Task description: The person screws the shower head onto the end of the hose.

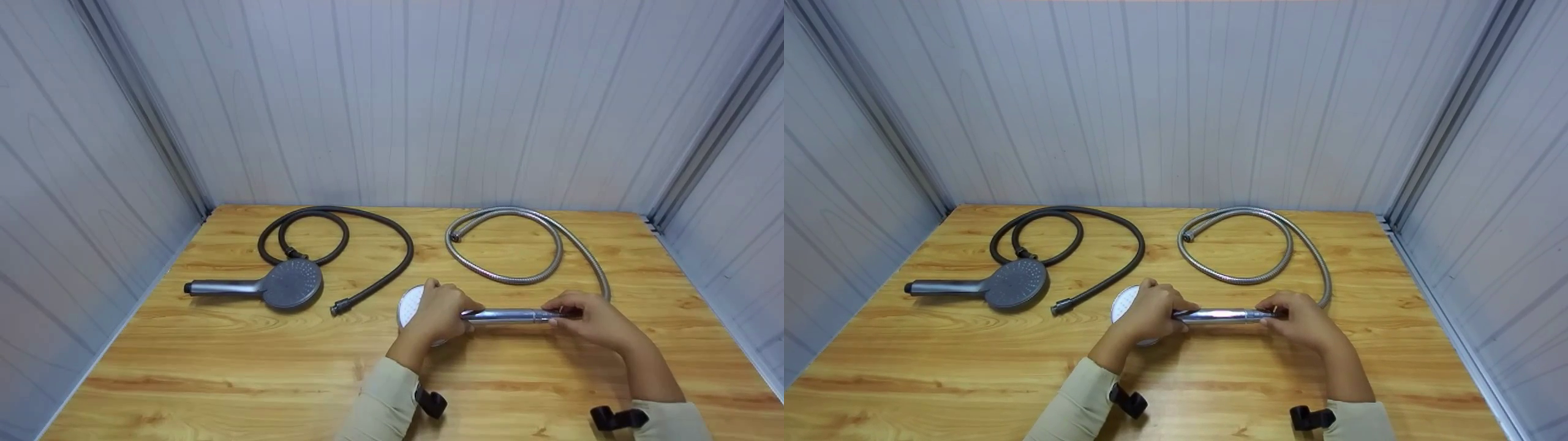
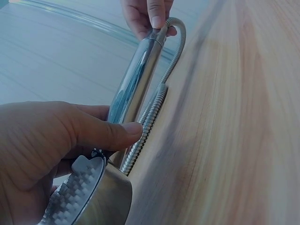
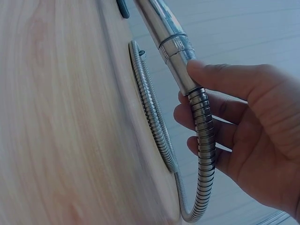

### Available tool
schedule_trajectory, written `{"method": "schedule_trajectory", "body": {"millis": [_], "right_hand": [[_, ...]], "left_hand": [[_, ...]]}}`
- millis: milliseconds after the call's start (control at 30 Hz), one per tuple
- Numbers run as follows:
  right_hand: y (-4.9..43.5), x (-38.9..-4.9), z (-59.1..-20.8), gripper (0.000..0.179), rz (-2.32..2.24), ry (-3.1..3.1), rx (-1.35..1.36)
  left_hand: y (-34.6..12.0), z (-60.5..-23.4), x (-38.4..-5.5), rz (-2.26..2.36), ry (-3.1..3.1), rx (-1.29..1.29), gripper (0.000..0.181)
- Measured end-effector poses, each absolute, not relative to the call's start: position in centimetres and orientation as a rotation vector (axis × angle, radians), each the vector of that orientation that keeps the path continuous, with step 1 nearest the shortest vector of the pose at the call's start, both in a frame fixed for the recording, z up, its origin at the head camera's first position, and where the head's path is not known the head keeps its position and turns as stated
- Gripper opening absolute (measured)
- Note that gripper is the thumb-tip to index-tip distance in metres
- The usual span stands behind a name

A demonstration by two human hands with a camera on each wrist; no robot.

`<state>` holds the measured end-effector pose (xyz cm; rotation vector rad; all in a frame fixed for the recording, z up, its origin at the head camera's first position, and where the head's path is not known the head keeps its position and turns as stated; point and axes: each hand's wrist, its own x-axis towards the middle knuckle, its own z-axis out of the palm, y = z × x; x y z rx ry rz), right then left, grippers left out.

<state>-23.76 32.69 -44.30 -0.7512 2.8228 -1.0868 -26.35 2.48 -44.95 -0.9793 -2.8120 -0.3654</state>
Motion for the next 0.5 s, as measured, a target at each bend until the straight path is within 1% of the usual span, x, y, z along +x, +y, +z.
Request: {"method": "schedule_trajectory", "body": {"millis": [500], "right_hand": [[32.83, -23.92, -44.33, 0.021, -1.159, 2.749, -0.702]], "left_hand": [[2.47, -45.02, -26.4, -0.382, -2.81, -0.979, 0.039]]}}
